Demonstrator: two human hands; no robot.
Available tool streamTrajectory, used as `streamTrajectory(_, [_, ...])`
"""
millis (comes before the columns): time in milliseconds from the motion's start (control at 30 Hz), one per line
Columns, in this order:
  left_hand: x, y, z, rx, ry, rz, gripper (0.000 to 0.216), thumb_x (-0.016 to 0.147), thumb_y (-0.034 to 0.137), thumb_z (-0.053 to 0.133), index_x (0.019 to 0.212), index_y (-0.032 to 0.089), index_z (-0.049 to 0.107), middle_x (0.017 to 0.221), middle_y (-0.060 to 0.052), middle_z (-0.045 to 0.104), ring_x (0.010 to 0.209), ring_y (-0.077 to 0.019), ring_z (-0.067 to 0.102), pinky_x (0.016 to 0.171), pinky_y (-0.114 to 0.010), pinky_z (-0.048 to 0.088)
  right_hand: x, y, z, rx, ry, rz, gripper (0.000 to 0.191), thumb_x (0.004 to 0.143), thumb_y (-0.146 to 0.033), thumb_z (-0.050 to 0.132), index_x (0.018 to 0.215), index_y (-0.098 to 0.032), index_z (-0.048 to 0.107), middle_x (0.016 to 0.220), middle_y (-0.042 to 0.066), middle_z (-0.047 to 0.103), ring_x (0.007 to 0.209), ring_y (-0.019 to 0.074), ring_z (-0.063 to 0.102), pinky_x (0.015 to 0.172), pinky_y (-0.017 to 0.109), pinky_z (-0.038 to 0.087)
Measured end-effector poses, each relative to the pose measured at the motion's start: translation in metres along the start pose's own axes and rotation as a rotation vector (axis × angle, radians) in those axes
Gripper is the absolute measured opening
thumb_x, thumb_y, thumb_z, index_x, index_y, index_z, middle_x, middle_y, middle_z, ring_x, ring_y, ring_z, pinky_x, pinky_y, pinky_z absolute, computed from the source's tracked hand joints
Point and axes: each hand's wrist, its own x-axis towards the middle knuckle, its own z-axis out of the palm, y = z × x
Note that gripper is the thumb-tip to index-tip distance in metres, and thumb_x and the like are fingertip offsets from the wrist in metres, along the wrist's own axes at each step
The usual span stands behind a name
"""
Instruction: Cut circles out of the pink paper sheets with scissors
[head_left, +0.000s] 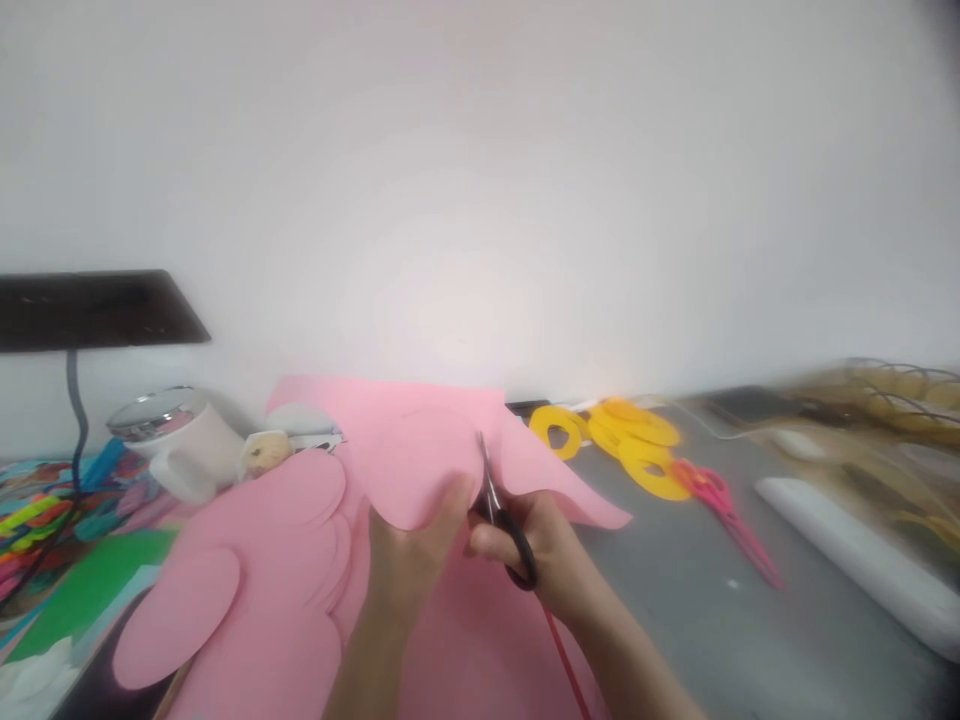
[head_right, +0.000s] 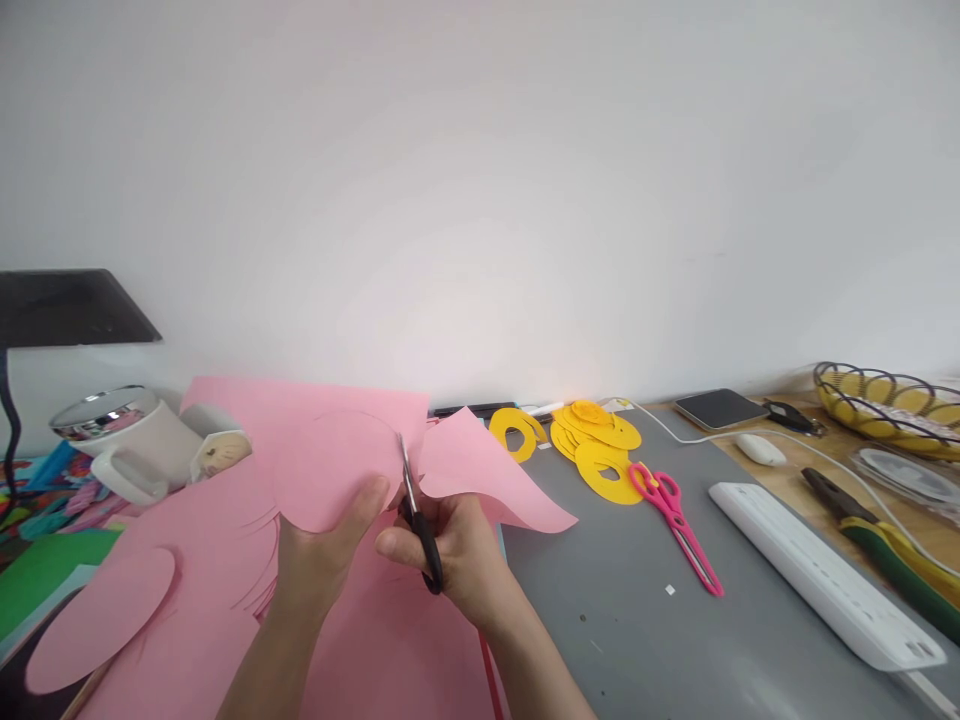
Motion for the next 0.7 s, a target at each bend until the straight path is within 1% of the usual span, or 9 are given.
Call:
streamTrajectory(67, [-0.0005, 0.0015, 0.0004, 0.003, -0.016, -0.007, 0.026, 0.072, 0.033, 0.066, 0.050, 0.021, 0.060, 0.045, -0.001, 0.059, 0.047, -0.0173, 0.060, 0.052, -0.030, 0.055, 0.0005, 0.0000, 0.0002, 0.005, 0.007, 0.000, 0.034, 0.066, -0.040, 0.075, 0.060, -0.017, 0.051, 0.058, -0.005, 0.040, 0.054, 0.0092, 0.032, 0.050, 0.024, 0.027])
streamTrajectory(133, [-0.0008, 0.0019, 0.0010, 0.002, -0.016, -0.006, 0.027, 0.072, 0.033, 0.065, 0.048, 0.022, 0.059, 0.043, -0.001, 0.058, 0.044, -0.0166, 0.058, 0.051, -0.030, 0.055, 0.0011, -0.0007, 0.0005, 0.005, 0.015, 0.003, 0.033, 0.066, -0.038, 0.075, 0.059, -0.017, 0.051, 0.057, -0.005, 0.041, 0.054, 0.0090, 0.032, 0.050, 0.023, 0.028])
streamTrajectory(233, [-0.0010, 0.0012, 0.0022, -0.005, 0.011, 0.017, 0.025, 0.070, 0.034, 0.066, 0.050, 0.022, 0.060, 0.041, 0.000, 0.056, 0.046, -0.0178, 0.060, 0.051, -0.030, 0.056, 0.0013, -0.0022, 0.0013, 0.009, 0.021, 0.006, 0.033, 0.064, -0.038, 0.076, 0.056, -0.017, 0.051, 0.055, -0.005, 0.041, 0.053, 0.0092, 0.035, 0.050, 0.023, 0.031])
streamTrajectory(333, [-0.0015, 0.0005, 0.0033, 0.002, 0.028, 0.020, 0.028, 0.072, 0.034, 0.065, 0.047, 0.022, 0.058, 0.037, 0.001, 0.052, 0.048, -0.0186, 0.061, 0.051, -0.029, 0.055, 0.0006, -0.0026, 0.0021, 0.015, 0.026, 0.007, 0.032, 0.063, -0.039, 0.075, 0.055, -0.018, 0.052, 0.055, -0.004, 0.045, 0.054, 0.0105, 0.040, 0.052, 0.024, 0.037])
streamTrajectory(367, [-0.0017, 0.0002, 0.0034, 0.006, 0.030, 0.015, 0.030, 0.072, 0.034, 0.064, 0.046, 0.022, 0.057, 0.037, 0.001, 0.051, 0.049, -0.0185, 0.061, 0.051, -0.029, 0.055, 0.0004, -0.0023, 0.0023, 0.016, 0.026, 0.007, 0.032, 0.063, -0.039, 0.075, 0.055, -0.018, 0.052, 0.055, -0.003, 0.047, 0.054, 0.0109, 0.042, 0.053, 0.024, 0.039])
streamTrajectory(433, [-0.0017, -0.0004, 0.0032, 0.009, 0.052, 0.005, 0.026, 0.071, 0.034, 0.065, 0.050, 0.021, 0.059, 0.043, 0.000, 0.056, 0.051, -0.0181, 0.062, 0.050, -0.028, 0.053, -0.0002, -0.0015, 0.0024, 0.016, 0.027, 0.009, 0.030, 0.063, -0.038, 0.075, 0.056, -0.018, 0.054, 0.056, -0.003, 0.049, 0.055, 0.0115, 0.044, 0.054, 0.025, 0.041])
streamTrajectory(533, [-0.0010, -0.0023, 0.0026, -0.002, 0.105, 0.000, 0.020, 0.069, 0.033, 0.068, 0.056, 0.019, 0.061, 0.051, -0.001, 0.063, 0.053, -0.0178, 0.062, 0.048, -0.026, 0.050, -0.0009, -0.0010, 0.0027, 0.029, 0.028, 0.021, 0.025, 0.064, -0.036, 0.075, 0.064, -0.018, 0.059, 0.058, -0.003, 0.052, 0.055, 0.0117, 0.047, 0.056, 0.025, 0.044])
streamTrajectory(633, [-0.0006, -0.0051, 0.0029, -0.031, 0.108, -0.011, 0.026, 0.069, 0.034, 0.068, 0.050, 0.019, 0.056, 0.045, 0.000, 0.059, 0.047, -0.0161, 0.059, 0.043, -0.024, 0.046, -0.0011, -0.0017, 0.0040, 0.042, 0.034, 0.045, 0.023, 0.065, -0.034, 0.075, 0.071, -0.018, 0.061, 0.058, -0.003, 0.054, 0.055, 0.0121, 0.050, 0.057, 0.026, 0.046])
streamTrajectory(700, [-0.0008, -0.0069, 0.0038, -0.032, 0.110, -0.024, 0.028, 0.069, 0.035, 0.068, 0.050, 0.019, 0.056, 0.044, 0.000, 0.058, 0.048, -0.0161, 0.059, 0.043, -0.024, 0.045, -0.0008, -0.0023, 0.0054, 0.040, 0.047, 0.048, 0.023, 0.065, -0.035, 0.075, 0.069, -0.017, 0.060, 0.058, -0.003, 0.053, 0.055, 0.0124, 0.050, 0.055, 0.026, 0.045])
